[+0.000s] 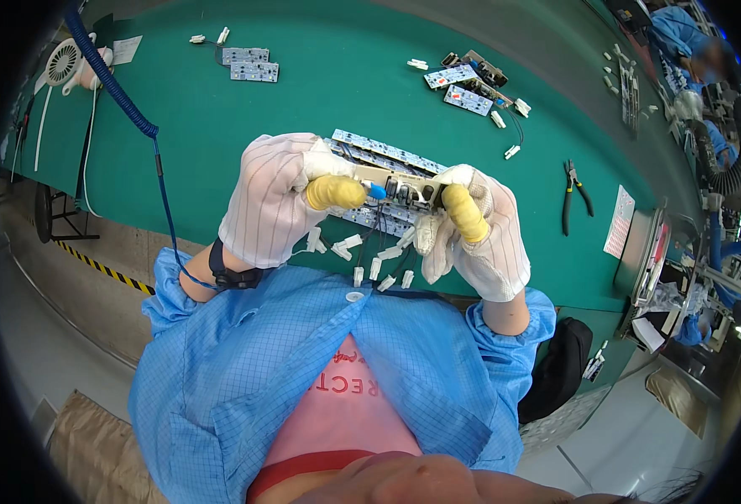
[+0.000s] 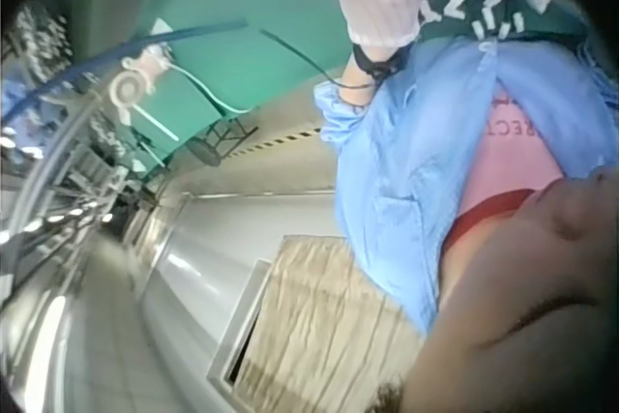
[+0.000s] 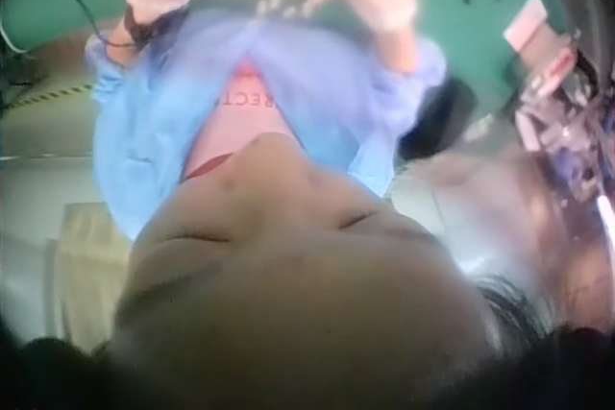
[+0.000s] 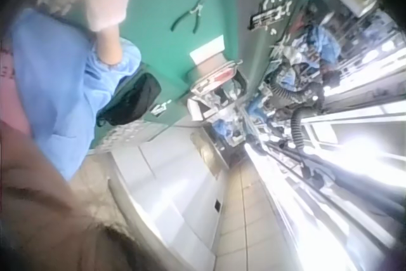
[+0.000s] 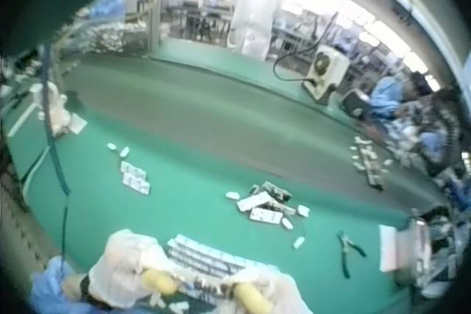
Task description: Manually assemble and inspect electronic circuit board panels using precision pliers at a workstation.
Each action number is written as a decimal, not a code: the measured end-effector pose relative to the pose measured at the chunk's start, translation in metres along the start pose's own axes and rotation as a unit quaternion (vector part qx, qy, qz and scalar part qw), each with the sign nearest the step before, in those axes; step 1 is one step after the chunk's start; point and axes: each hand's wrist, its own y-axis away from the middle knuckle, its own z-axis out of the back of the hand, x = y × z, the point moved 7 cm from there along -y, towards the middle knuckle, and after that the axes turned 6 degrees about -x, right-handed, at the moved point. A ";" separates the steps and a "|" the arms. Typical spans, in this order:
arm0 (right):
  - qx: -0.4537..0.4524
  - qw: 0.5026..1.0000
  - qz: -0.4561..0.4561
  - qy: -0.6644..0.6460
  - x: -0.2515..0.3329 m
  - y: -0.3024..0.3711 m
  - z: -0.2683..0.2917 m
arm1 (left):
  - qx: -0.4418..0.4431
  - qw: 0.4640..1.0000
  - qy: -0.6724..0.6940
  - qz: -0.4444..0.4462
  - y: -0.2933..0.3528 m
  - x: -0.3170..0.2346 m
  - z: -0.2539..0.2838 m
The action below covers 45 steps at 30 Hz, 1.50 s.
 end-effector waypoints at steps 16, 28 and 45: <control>0.025 0.991 -0.025 -0.125 0.005 -0.001 -0.008 | -0.016 0.999 0.025 -0.040 -0.010 -0.003 0.004; -0.047 0.991 0.043 -0.121 0.013 0.000 -0.005 | -0.055 0.998 0.026 0.009 -0.069 0.043 0.037; -0.140 0.871 0.251 0.399 0.054 -0.036 0.055 | -0.115 0.955 -0.273 0.028 -0.055 0.110 0.094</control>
